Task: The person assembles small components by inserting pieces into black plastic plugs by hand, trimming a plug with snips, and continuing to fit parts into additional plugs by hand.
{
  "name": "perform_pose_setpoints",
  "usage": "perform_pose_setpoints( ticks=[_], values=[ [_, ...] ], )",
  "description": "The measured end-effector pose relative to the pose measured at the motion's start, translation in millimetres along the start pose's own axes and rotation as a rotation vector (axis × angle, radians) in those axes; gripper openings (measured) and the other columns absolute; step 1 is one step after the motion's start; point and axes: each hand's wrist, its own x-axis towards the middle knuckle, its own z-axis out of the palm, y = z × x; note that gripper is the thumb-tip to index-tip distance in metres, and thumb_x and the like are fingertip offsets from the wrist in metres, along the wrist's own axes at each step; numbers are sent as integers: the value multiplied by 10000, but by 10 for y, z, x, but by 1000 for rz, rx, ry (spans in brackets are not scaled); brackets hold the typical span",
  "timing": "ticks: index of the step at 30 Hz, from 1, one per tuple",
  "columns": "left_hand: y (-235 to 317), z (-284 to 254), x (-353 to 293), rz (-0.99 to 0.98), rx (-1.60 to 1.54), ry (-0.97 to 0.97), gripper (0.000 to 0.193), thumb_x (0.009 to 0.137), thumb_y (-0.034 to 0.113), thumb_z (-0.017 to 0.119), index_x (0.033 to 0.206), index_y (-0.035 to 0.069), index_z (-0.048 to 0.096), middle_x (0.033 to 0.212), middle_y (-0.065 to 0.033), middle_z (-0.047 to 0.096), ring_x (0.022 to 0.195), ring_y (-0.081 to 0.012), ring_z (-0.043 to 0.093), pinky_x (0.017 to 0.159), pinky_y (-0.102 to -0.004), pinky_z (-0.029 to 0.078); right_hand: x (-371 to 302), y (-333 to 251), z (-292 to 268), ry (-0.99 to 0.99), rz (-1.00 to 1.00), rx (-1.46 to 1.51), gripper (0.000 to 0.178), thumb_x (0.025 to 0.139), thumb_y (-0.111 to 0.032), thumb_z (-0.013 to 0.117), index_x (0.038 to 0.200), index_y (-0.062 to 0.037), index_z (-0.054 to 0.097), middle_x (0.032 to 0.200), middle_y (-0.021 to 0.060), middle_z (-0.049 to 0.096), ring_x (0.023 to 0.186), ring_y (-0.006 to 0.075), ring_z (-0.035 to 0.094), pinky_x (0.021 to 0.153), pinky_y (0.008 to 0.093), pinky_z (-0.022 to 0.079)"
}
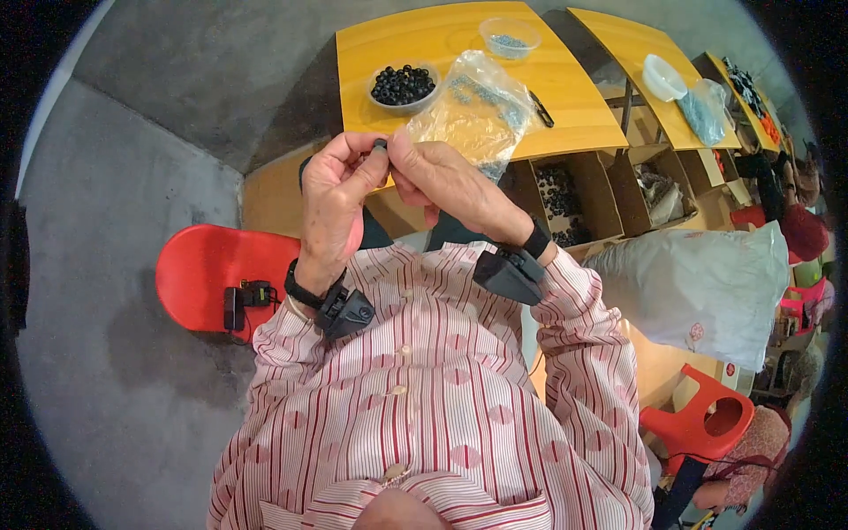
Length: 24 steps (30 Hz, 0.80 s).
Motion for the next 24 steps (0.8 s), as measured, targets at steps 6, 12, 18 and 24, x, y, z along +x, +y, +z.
perform_pose_setpoints(
  ticks=[6, 12, 18, 24],
  values=[
    [-58, -89, -7, -174, -122, -42, 151, 865, 105, 609, 985, 16, 588, 819, -3, 586, 688, -56, 521, 637, -195, 422, -31, -8, -49, 60, -235, -458, 472, 905, -458, 490, 744, -17, 534, 598, 46, 511, 462, 165, 475, 438, 281, 399],
    [-35, -174, -72, -344, -190, -205, 198, 894, 176, 581, 1028, 31, 567, 930, -12, 587, 810, -88, 570, 727, -256, 484, -111, -35, -42, 293, -589, -740, 290, 754, -189, 711, 976, -49, 588, 826, 51, 573, 742, 196, 555, 615, 292, 450],
    [1, -201, -161, -413, -178, -216, 199, 891, 201, 591, 987, 27, 591, 863, -6, 592, 748, -75, 562, 703, -215, 467, -106, 41, -74, 191, -549, -454, 159, 812, -37, 628, 970, -41, 642, 841, 59, 581, 764, 147, 569, 657, 264, 464],
    [2, -193, -165, -428, -149, -293, 218, 882, 231, 608, 968, 31, 599, 847, -11, 598, 736, -69, 562, 698, -204, 471, -94, 186, -151, 149, -532, -224, 101, 844, -72, 625, 927, -19, 647, 859, 20, 585, 776, 90, 558, 653, 233, 465]
  ],
)
